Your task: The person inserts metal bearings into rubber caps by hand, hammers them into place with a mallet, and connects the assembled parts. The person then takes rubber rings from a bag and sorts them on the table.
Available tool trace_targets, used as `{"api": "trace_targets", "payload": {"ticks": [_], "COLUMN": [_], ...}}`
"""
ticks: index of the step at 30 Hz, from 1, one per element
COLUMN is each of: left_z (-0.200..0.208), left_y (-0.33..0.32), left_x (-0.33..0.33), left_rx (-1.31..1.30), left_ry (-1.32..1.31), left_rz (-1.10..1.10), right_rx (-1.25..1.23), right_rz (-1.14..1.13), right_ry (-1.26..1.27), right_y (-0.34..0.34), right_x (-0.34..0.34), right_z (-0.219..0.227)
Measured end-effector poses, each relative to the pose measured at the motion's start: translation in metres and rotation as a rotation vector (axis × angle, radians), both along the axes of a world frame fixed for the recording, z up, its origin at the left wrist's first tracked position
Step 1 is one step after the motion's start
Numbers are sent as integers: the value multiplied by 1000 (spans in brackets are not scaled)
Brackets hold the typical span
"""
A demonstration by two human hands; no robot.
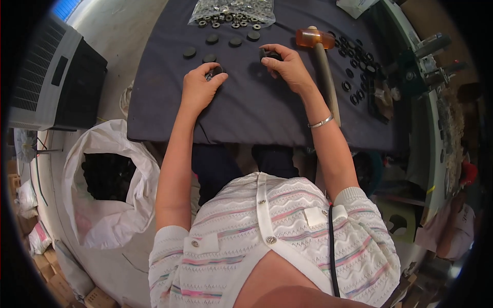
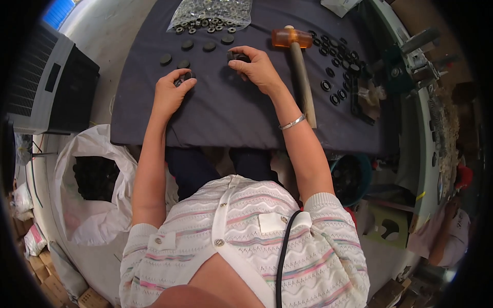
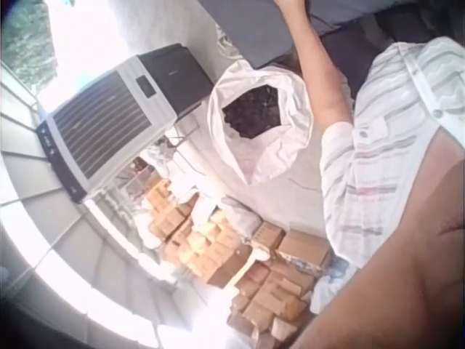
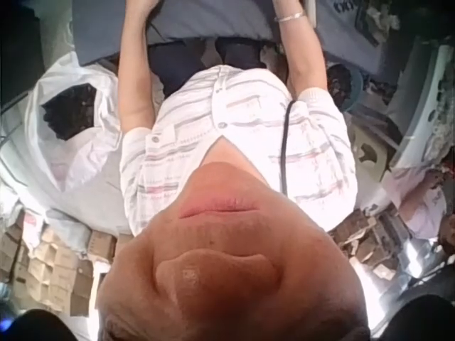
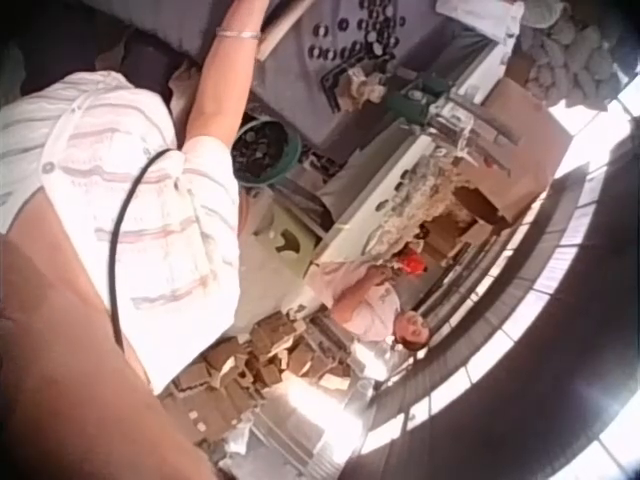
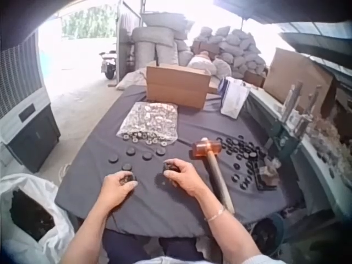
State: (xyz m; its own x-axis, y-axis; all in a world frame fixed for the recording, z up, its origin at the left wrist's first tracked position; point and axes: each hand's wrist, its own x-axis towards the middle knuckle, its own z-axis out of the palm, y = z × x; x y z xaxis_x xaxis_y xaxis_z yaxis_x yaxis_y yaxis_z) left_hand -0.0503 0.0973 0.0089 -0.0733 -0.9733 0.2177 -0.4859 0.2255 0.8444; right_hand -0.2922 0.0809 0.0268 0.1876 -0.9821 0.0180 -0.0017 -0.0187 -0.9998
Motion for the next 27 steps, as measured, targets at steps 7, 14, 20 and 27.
{"api": "trace_targets", "payload": {"ticks": [7, 14, 20, 27], "left_z": [5, 1, 0, 20], "left_y": [23, 36, 50, 13], "left_x": [6, 18, 43, 128], "left_rx": [445, 370, 345, 118], "left_ry": [1049, 1317, 1439, 1664], "left_rz": [-262, -364, -275, 155], "right_rx": [1, 165, 361, 346], "right_rz": [154, 273, 354, 448], "right_ry": [-268, -504, -730, -524], "right_y": [25, 35, 40, -6], "right_x": [18, 43, 88, 174], "right_z": [8, 10, 24, 55]}}
